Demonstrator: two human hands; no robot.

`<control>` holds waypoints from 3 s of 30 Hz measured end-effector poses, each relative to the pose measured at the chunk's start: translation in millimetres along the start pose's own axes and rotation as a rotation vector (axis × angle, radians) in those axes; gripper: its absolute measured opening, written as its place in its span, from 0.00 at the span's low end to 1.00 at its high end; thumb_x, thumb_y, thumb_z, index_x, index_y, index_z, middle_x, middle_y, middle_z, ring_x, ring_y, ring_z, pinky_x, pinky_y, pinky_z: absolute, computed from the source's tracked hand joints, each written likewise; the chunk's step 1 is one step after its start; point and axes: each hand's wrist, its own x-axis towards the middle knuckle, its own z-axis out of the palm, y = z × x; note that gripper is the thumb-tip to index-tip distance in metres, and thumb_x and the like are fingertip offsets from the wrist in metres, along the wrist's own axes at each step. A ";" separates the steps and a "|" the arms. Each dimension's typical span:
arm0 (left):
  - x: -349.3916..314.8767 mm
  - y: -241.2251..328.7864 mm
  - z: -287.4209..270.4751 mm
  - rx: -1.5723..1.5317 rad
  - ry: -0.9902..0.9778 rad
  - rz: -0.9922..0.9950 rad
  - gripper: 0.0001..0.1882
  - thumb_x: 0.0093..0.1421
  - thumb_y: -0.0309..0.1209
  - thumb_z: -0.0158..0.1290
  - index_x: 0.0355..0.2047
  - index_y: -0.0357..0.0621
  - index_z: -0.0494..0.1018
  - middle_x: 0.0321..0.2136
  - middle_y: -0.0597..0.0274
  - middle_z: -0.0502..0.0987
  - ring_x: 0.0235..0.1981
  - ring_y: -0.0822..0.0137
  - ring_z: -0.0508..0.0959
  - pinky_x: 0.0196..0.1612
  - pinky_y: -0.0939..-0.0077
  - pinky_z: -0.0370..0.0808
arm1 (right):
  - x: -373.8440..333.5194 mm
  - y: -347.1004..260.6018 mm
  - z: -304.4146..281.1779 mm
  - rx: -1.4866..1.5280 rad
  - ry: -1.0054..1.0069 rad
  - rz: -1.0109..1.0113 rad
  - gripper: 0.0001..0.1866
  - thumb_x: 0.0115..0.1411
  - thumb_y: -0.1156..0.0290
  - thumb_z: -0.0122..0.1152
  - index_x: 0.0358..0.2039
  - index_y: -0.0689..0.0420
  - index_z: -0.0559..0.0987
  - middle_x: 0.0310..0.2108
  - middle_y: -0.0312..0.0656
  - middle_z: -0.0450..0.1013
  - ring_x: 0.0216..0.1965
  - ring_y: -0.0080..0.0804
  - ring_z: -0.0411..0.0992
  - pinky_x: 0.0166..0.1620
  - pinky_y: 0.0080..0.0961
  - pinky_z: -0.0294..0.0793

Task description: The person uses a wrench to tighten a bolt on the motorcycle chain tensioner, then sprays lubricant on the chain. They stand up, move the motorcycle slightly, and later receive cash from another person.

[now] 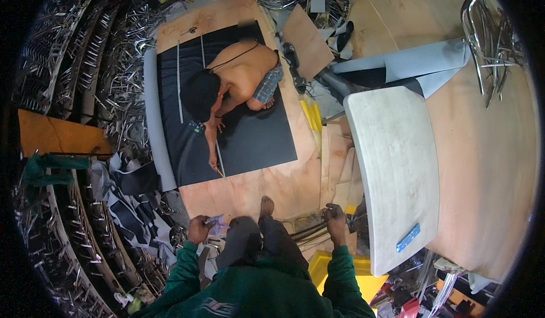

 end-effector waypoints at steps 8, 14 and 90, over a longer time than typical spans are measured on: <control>123.2 171.3 5.1 -0.438 -0.059 0.212 0.09 0.56 0.27 0.63 0.36 0.36 0.83 0.31 0.49 0.80 0.29 0.53 0.80 0.34 0.65 0.75 | 17.0 -68.7 -42.1 -0.710 0.184 -0.099 0.08 0.60 0.76 0.62 0.40 0.62 0.79 0.28 0.41 0.77 0.29 0.30 0.74 0.36 0.27 0.75; 247.3 277.1 27.2 -0.623 -0.217 0.135 0.11 0.57 0.23 0.62 0.42 0.36 0.82 0.39 0.50 0.83 0.38 0.57 0.82 0.43 0.70 0.77 | 150.1 -141.2 -67.4 -0.543 0.116 -0.168 0.05 0.58 0.82 0.63 0.35 0.62 0.81 0.30 0.41 0.79 0.32 0.28 0.78 0.36 0.27 0.78; 1803.2 325.9 -894.4 -1.185 0.665 -0.547 0.16 0.58 0.25 0.59 0.46 0.32 0.77 0.42 0.57 0.82 0.43 0.65 0.79 0.49 0.67 0.76 | 1638.6 -1211.6 912.3 -1.249 -0.532 -0.072 0.23 0.61 0.52 0.64 0.45 0.59 0.78 0.35 0.48 0.77 0.37 0.46 0.75 0.42 0.46 0.77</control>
